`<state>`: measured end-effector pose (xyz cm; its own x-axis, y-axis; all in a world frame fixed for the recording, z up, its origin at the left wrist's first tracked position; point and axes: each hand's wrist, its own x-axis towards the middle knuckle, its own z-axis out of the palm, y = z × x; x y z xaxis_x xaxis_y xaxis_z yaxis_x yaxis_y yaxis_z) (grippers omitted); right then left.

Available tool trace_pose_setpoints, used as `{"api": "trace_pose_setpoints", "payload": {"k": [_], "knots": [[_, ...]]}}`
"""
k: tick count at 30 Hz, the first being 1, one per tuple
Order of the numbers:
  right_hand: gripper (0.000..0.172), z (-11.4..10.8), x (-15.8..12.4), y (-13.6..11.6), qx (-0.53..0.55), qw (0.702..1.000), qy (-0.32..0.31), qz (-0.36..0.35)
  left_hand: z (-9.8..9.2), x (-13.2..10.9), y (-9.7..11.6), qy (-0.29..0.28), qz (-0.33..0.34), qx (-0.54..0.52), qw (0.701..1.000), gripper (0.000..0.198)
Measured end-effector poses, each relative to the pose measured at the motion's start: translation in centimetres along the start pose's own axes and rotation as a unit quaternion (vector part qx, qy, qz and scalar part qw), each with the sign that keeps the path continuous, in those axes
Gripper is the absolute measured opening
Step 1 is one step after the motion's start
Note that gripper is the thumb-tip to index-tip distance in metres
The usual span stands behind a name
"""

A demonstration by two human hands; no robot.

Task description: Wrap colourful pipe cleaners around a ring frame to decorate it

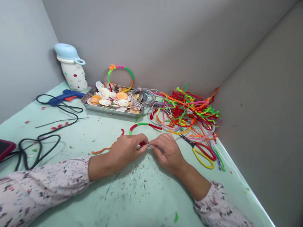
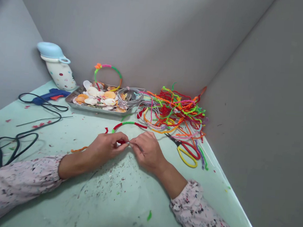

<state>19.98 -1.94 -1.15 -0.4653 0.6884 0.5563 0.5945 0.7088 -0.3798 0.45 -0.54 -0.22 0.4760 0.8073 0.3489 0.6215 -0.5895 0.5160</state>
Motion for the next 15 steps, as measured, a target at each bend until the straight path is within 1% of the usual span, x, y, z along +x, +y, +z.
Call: {"api": "trace_pose_setpoints", "payload": {"k": [3,7,9,11,15], "knots": [[0.011,0.08,-0.04,0.10,-0.006,1.000,0.003,-0.002,-0.36,0.13,0.50,-0.034,-0.088,-0.091,0.991,0.008],[0.011,0.11,-0.03,0.13,-0.011,1.000,0.003,0.002,-0.24,0.33,0.39,-0.059,-0.158,-0.222,0.960,0.007],[0.010,0.09,-0.03,0.10,-0.008,1.000,0.005,0.004,-0.02,0.39,0.18,-0.062,-0.174,-0.277,0.943,0.009],[0.010,0.06,-0.01,0.07,-0.001,1.000,0.009,0.010,0.07,0.42,0.09,-0.061,-0.181,-0.308,0.932,0.012],[0.010,-0.03,0.09,0.02,0.014,0.999,0.023,0.031,-0.26,0.43,0.37,-0.055,-0.182,-0.326,0.926,0.016]]}}
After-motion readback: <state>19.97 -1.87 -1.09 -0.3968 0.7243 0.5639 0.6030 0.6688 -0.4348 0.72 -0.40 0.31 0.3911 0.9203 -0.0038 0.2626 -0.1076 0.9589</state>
